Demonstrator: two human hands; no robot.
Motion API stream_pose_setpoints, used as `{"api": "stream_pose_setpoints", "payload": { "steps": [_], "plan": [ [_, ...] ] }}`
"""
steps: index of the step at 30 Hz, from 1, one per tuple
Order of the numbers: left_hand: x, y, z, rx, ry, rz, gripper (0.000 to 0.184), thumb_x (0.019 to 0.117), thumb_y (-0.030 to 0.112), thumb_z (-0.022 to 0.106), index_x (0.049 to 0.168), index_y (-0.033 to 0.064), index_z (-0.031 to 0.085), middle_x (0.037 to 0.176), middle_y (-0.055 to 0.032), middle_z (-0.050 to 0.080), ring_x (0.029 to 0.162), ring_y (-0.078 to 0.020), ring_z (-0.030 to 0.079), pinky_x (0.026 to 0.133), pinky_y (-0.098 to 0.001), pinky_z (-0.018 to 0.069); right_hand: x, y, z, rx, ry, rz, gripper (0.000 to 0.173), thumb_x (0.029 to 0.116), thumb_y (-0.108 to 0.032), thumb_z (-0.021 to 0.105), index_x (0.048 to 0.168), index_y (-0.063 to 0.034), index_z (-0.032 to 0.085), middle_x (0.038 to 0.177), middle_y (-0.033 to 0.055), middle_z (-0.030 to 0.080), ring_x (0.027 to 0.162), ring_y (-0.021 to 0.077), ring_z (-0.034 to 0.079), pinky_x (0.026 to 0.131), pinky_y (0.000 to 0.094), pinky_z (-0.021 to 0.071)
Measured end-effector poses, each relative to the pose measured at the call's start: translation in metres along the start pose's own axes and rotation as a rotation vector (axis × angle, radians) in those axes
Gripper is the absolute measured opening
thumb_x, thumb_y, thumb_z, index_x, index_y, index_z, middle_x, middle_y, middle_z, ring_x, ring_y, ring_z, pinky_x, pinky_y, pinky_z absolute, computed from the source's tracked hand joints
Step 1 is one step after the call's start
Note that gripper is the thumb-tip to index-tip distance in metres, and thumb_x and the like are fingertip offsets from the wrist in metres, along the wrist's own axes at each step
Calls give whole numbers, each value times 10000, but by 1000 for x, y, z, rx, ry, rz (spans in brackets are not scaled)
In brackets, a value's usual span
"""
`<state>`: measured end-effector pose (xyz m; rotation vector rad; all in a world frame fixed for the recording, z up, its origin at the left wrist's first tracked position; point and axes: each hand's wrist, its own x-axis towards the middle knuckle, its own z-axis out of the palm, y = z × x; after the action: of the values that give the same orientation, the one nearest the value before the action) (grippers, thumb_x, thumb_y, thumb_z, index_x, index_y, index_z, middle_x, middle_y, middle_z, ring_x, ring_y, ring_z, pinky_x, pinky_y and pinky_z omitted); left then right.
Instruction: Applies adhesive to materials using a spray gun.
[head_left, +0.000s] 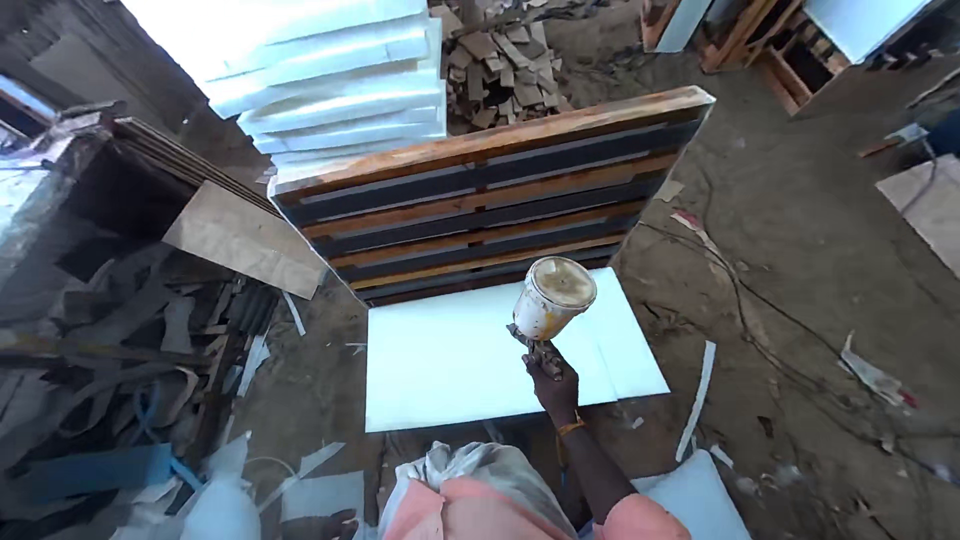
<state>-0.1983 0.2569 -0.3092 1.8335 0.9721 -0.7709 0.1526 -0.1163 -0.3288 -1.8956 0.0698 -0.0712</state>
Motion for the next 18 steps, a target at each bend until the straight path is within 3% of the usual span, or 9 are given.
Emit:
{"api": "stream_pose_setpoints", "payload": {
  "steps": [3, 6, 14, 18],
  "plan": [
    [6, -19, -25, -22, 7, -11, 461, 1053, 264, 582, 1441, 18, 545, 1292, -229, 670, 1173, -333, 671, 1046, -512, 508, -11, -12, 34, 10, -34, -22, 482, 886, -242, 795, 1320, -70, 672, 1031, 61, 766, 827, 126, 734, 803, 370, 634],
    [18, -40, -48, -44, 28, -20, 458, 1047, 272, 587, 1436, 33, 554, 1228, -219, 693, 1106, -322, 685, 1005, -507, 523, -20, -24, 67, 6, -86, -18, 497, 883, -260, 798, 1322, -66, 669, 1036, 58, 766, 836, 125, 735, 806, 367, 634],
    [23, -75, -98, -94, 28, -26, 448, 1048, 277, 582, 1430, 43, 564, 1271, -233, 670, 1161, -336, 660, 1031, -516, 504, -47, -56, 145, 93, -218, 8, 490, 862, -255, 820, 1296, -69, 686, 989, 38, 768, 770, 105, 719, 733, 327, 630],
    [28, -85, -121, -86, 24, -34, 459, 1050, 305, 573, 1434, 54, 560, 1258, -221, 680, 1133, -330, 670, 1006, -516, 517, -55, -68, 170, 105, -251, -21, 488, 864, -265, 819, 1294, -77, 685, 1030, 29, 766, 834, 100, 727, 801, 326, 631]
  ]
}}
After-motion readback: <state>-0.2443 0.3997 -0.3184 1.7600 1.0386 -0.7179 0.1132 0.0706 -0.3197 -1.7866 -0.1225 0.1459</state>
